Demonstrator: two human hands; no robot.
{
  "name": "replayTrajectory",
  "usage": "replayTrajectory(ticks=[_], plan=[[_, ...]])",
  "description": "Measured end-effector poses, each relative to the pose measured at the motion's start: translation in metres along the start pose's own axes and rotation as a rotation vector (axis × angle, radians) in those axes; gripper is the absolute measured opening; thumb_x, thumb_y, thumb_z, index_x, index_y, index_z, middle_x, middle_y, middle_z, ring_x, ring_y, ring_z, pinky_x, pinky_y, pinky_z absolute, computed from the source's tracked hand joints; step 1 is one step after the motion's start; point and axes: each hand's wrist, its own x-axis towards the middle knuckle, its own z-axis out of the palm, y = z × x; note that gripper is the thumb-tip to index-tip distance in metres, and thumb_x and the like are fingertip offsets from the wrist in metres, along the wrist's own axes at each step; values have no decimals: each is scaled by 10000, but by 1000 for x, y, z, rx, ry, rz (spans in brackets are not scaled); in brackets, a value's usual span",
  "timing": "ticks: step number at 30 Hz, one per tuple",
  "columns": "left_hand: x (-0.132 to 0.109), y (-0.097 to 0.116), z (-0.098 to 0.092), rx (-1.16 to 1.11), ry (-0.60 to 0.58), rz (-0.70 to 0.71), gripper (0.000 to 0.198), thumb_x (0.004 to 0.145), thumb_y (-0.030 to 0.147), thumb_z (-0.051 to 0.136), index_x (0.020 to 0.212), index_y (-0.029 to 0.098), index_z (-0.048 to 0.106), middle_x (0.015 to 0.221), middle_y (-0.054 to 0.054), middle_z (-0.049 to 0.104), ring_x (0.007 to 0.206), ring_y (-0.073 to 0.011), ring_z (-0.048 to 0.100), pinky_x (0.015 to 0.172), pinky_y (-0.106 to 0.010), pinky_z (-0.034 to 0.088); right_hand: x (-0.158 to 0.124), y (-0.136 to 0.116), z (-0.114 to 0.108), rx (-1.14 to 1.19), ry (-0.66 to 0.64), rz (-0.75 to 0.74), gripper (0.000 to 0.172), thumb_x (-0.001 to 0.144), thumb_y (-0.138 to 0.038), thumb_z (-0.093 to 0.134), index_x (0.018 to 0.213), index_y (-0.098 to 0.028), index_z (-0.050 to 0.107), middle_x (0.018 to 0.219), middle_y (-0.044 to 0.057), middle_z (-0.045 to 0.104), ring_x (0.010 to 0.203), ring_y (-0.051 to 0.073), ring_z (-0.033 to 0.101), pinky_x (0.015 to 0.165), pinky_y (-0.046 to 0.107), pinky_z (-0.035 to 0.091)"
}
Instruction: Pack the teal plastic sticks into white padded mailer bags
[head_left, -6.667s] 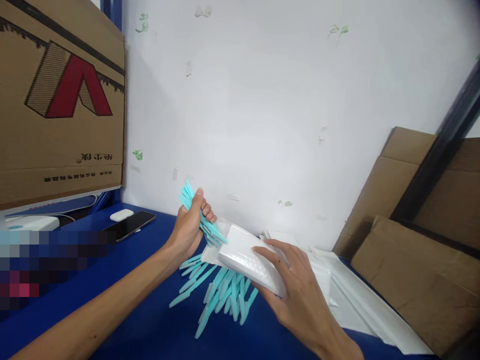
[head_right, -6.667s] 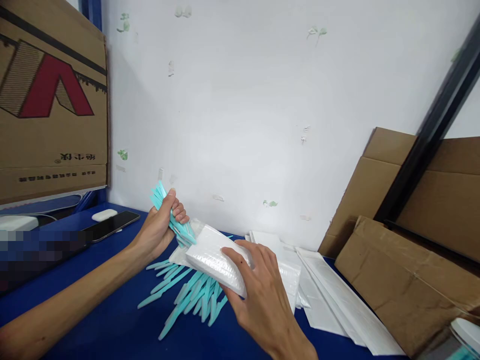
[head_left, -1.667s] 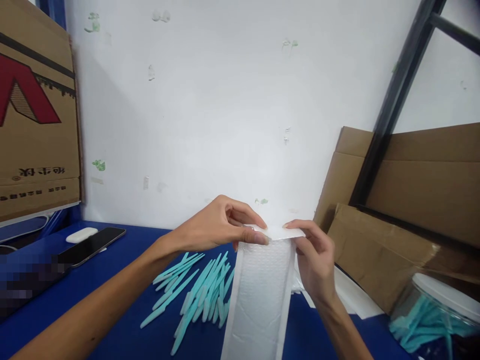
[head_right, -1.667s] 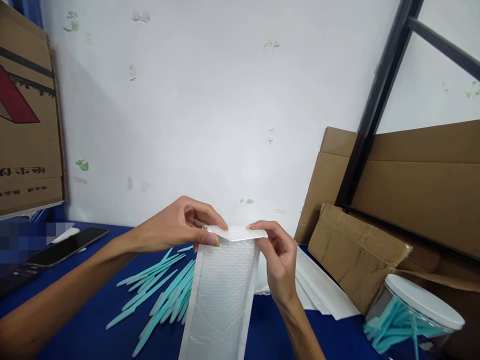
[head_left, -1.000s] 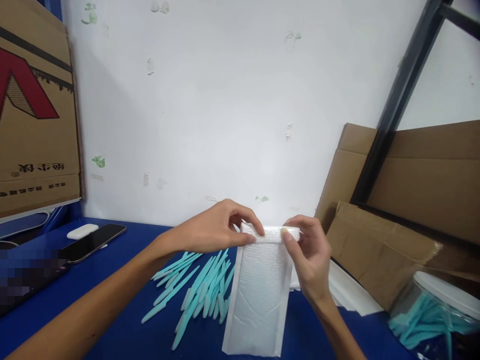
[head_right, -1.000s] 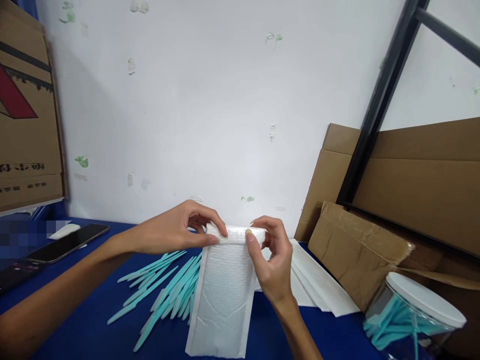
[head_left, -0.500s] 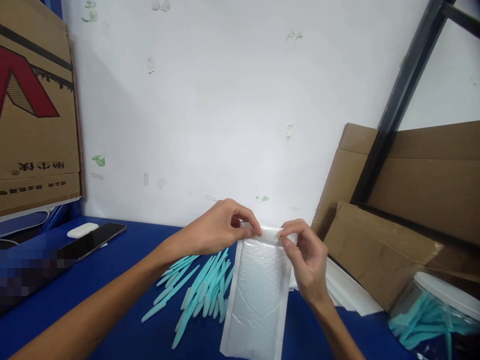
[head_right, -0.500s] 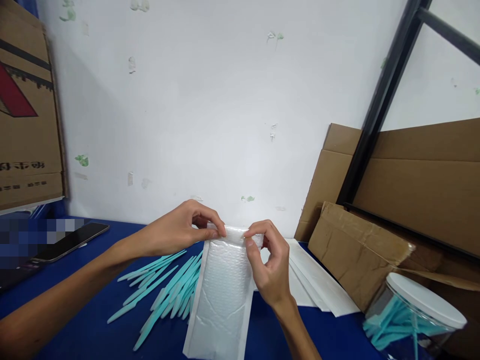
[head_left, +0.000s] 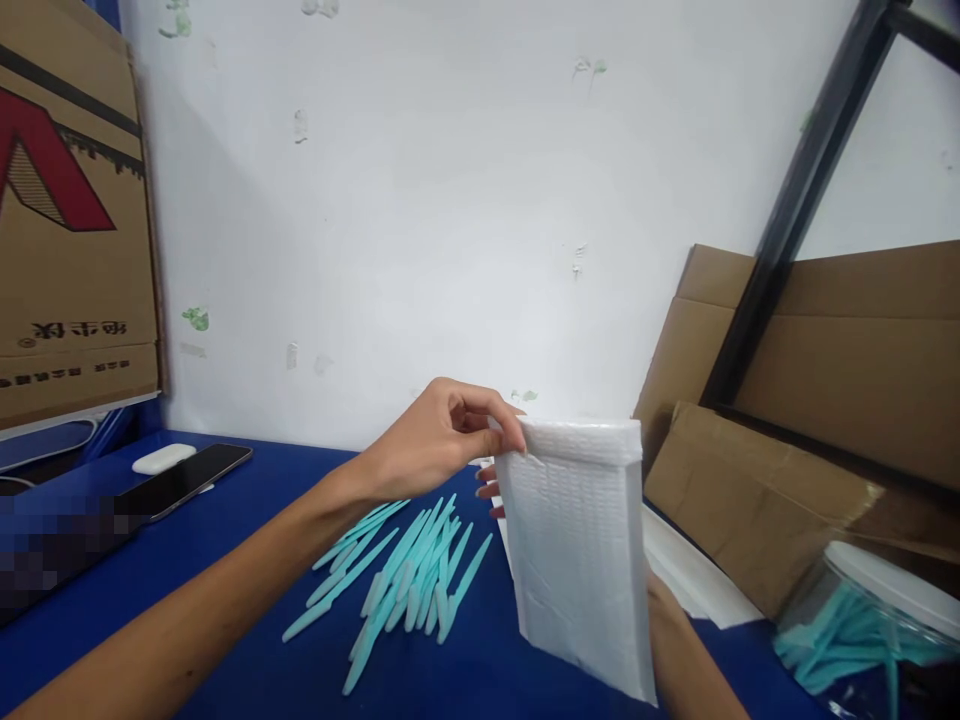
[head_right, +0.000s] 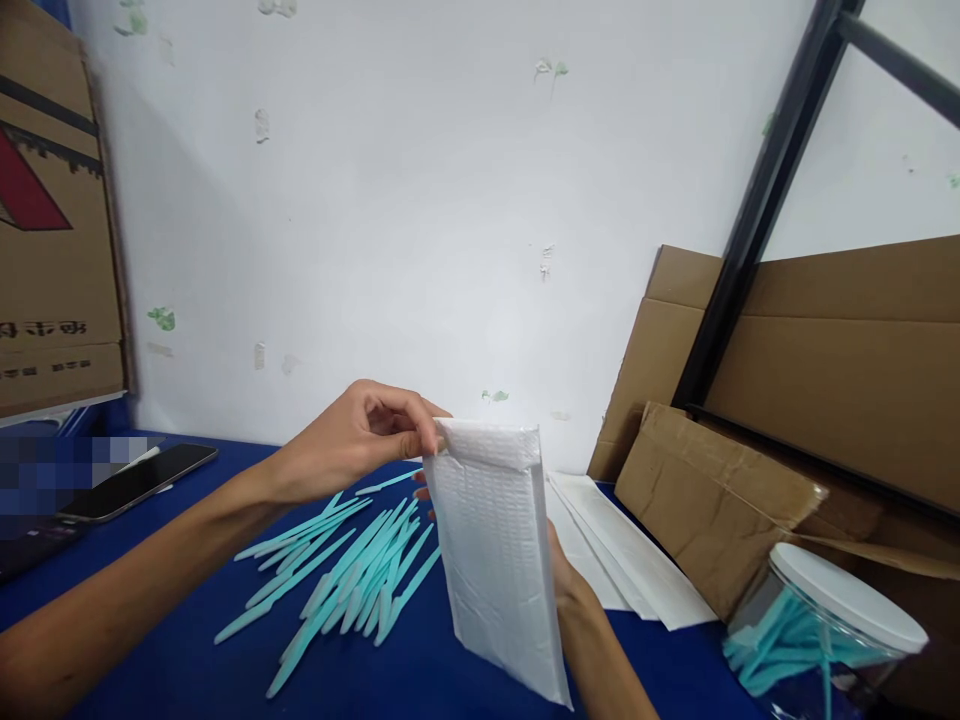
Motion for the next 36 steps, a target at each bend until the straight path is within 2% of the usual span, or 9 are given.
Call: replayTrajectory(ticks=[3, 8, 11, 14, 18, 23, 29, 33, 36], plan=[[0, -1, 1, 16, -30, 0, 139, 908, 189, 645, 793, 167, 721, 945, -64, 733, 920, -192, 682, 861, -340, 532, 2, 6, 6, 315, -380, 196, 553, 831, -720, 578, 1071, -232, 684, 935, 80, 662, 717, 225, 618, 656, 385, 516], [-1, -2, 15, 131, -33, 17, 195, 925, 178, 600, 771, 182, 719, 915, -28, 734, 969, -182, 675, 961, -340, 488, 1, 12, 7, 462, -331, 253, 372, 801, -572, 746, 921, -254, 595, 692, -60, 436, 495, 97, 348, 476, 245, 348], [-1, -5, 24, 192, 20, 40, 212, 942, 172, 552, 807, 193, 714, 918, -13, 735, 955, -171, 674, 969, -341, 480, 0, 12, 3, 496, -325, 281, 368, 814, -542, 758, 979, -243, 621, 717, -54, 448, 485, 81, 311, 446, 223, 283], [-2, -10, 26, 244, 53, 52, 190, 926, 157, 547, 839, 200, 711, 1012, -21, 735, 1015, -184, 664, 967, -352, 484, 1, 10, -1, 496, -246, 286, 463, 779, -508, 807, 1119, -245, 634, 758, -39, 507, 493, 76, 335, 464, 215, 331], [-4, -13, 25, 306, 70, 95, 132, 874, 116, 585, 864, 201, 686, 1294, -45, 651, 1228, -220, 577, 1024, -378, 458, 2, 9, -4, 490, -171, 336, 427, 738, -429, 870, 1069, -237, 679, 802, -9, 621, 625, 102, 536, 597, 197, 467], [-5, -12, 25, 322, 31, 80, 201, 934, 143, 511, 957, 216, 696, 1370, -56, 582, 1227, -214, 564, 1041, -394, 459, 1, 5, -6, 498, -95, 377, 433, 724, -416, 890, 1079, -251, 705, 850, 1, 698, 690, 123, 631, 653, 197, 536], [-6, -31, 31, 499, 122, -84, 370, 1010, 277, 391, 1355, 299, 523, 1383, -63, 567, 1265, -240, 530, 1029, -448, 483, 11, -10, -27, 542, 324, 334, 333, 745, -420, 873, 987, -249, 722, 796, -34, 689, 635, 103, 625, 559, 162, 547], [-15, -66, 48, 766, -67, -260, 458, 1016, 409, 348, 1351, 186, 565, 1419, -173, 542, 1382, -351, 449, 1132, -548, 386, 21, -8, -49, 516, 506, 354, 331, 797, -422, 792, 1055, -221, 740, 894, 9, 732, 723, 181, 688, 618, 261, 610], [-26, -98, 66, 976, -249, -494, 676, 977, 508, 402, 1510, 92, 438, 1642, -262, 236, 1517, -517, 75, 1170, -697, 215, 26, -1, -56, 442, 569, 383, 331, 789, -401, 756, 1053, -201, 744, 945, 38, 759, 837, 255, 723, 677, 327, 622]])
